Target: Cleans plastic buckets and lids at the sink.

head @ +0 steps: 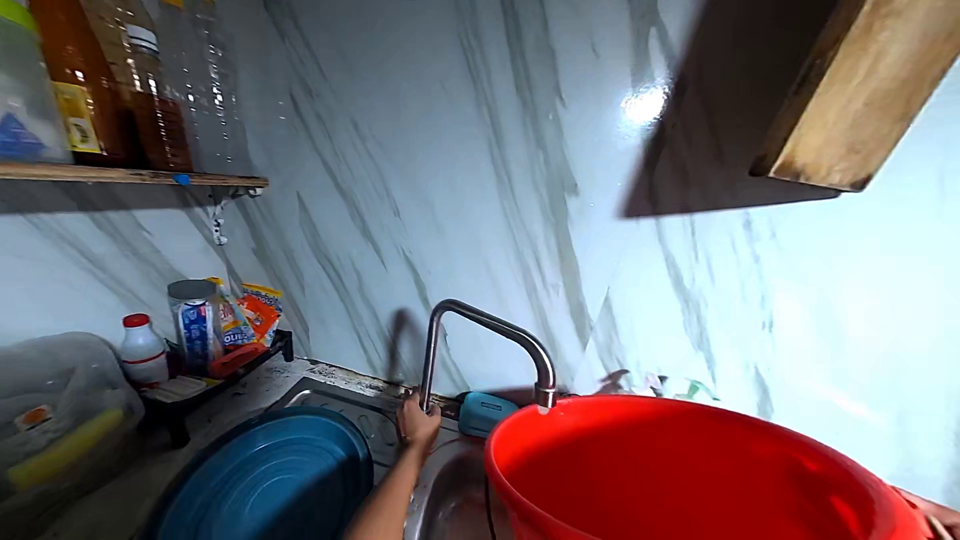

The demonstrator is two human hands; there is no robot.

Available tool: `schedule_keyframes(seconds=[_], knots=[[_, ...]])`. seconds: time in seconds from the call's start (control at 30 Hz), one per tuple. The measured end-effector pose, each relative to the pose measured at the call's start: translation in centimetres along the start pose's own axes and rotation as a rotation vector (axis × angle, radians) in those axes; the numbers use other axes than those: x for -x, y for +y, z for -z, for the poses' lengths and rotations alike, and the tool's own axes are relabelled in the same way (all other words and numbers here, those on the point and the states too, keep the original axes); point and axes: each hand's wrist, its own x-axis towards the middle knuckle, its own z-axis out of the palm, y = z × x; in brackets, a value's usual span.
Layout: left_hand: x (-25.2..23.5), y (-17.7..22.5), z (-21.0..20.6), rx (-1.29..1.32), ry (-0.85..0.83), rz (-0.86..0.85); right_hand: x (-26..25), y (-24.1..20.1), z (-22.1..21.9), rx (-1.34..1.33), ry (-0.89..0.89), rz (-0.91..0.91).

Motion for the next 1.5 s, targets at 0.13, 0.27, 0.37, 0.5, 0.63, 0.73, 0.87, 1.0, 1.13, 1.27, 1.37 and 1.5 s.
schedule_keyframes(seconds=[0.13,0.27,0.37,0.5,0.63,0.73,0.87,1.0,1.13,1.27,1.37,1.5], knots=[[1.0,-0.1,0.8,0.04,-0.044,-0.037,0.6,2.2,-2.8,-0.161,0.045,0.053],[6.1,-1.0,4.2,0.351,-0.1,-0.084,1.0,2.9,-0.6,-0.059,-0.031,-0.141],[9.1,-0.9,8.1,0.485,-0.053,-0.119,-0.7,0.6,-0.4,0.051,0.0,-0.202],[11.7,0.7,9.7,0.552,0.004,-0.159,-0.4,2.8,-5.6,0.08,0.027,-0.11],[13.9,-0.6,13.1,0.593,0.055,-0.148,-0.1,3.6,-4.1,-0.02,-0.042,-0.276],[15.2,-1.3,14.0,0.632,0.114,-0.081,-1.8,2.3,-3.6,0.155,0.004,-0.275],[16.4,-0.5,12.6,0.708,0.031,-0.079,-0.3,3.0,-7.6,0.103,-0.023,-0.194],[17.3,-2.2,14.4,0.701,0.107,-0.058,-1.6,2.7,-4.7,-0.014,-0.036,-0.344],[18.7,-1.6,13.0,0.753,0.056,-0.035,-2.3,1.8,-6.4,0.205,-0.049,-0.185],[19.2,-2.1,13.0,0.772,0.026,-0.092,-1.2,3.1,-7.2,0.112,-0.113,-0.17],[19.6,-2.9,14.0,0.778,0.123,-0.03,-3.1,2.4,-5.0,0.156,-0.066,-0.234],[20.6,-1.5,11.7,0.796,0.023,-0.077,-2.2,1.1,-8.4,0.194,-0.086,-0.167]])
